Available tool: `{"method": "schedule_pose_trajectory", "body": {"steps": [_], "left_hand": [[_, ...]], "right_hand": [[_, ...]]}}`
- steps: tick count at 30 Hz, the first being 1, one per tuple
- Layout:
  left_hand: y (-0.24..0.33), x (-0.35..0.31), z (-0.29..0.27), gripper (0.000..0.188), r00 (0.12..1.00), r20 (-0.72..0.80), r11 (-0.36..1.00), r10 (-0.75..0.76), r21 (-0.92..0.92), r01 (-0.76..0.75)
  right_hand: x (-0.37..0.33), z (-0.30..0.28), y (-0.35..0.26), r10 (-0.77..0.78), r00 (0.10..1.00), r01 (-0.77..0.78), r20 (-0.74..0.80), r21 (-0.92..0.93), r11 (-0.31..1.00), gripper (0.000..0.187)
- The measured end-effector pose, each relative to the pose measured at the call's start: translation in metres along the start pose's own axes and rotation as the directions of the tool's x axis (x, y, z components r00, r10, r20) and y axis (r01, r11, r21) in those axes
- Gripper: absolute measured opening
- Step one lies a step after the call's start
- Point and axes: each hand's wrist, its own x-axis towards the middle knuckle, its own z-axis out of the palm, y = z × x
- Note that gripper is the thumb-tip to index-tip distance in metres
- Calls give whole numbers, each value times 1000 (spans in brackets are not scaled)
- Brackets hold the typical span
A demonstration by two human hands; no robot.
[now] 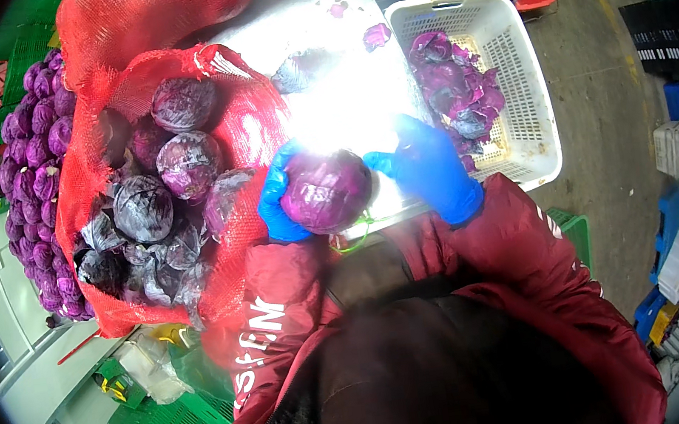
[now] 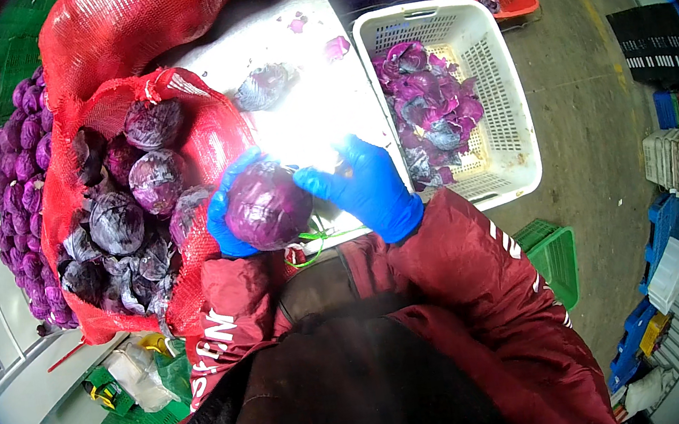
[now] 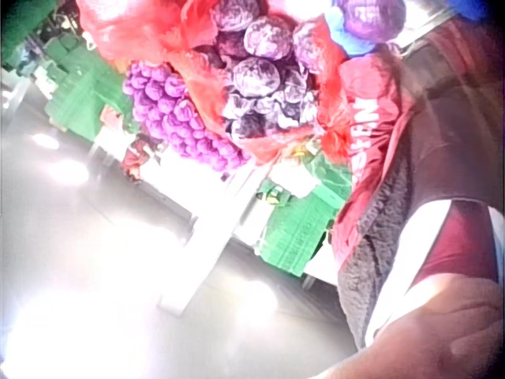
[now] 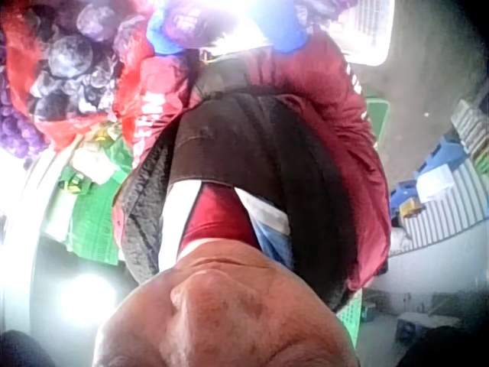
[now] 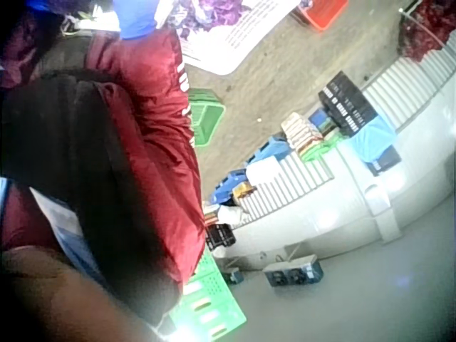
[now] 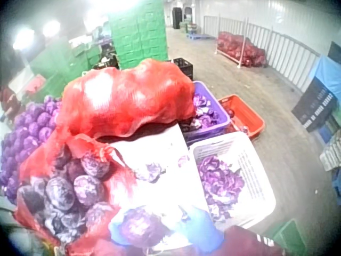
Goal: The person removes the outer leaves from red cabbages by hand and places the cleaned cabbages into a white basket.
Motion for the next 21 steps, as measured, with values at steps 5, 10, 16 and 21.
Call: {"method": "schedule_pose_trajectory", "body": {"steps": [5, 10, 16, 21], "left_hand": [[9, 12, 13, 63, 998, -67, 998, 16, -65, -21], [6, 20, 15, 67, 988, 85, 913, -126, -380, 149], [-18, 21, -11, 65, 995, 70, 906, -71, -413, 94], [4, 10, 30, 64, 997, -66, 988, 41, -145, -50]], "right_hand": [[-6, 10, -15, -239, 965, 252, 109, -130, 959, 64], [-2, 21, -11, -300, 953, 302, 50, -41, 952, 55], [6, 16, -25, -56, 994, 36, 93, 206, 978, 52], [6, 13, -10, -109, 988, 107, 110, 31, 994, 50]]}}
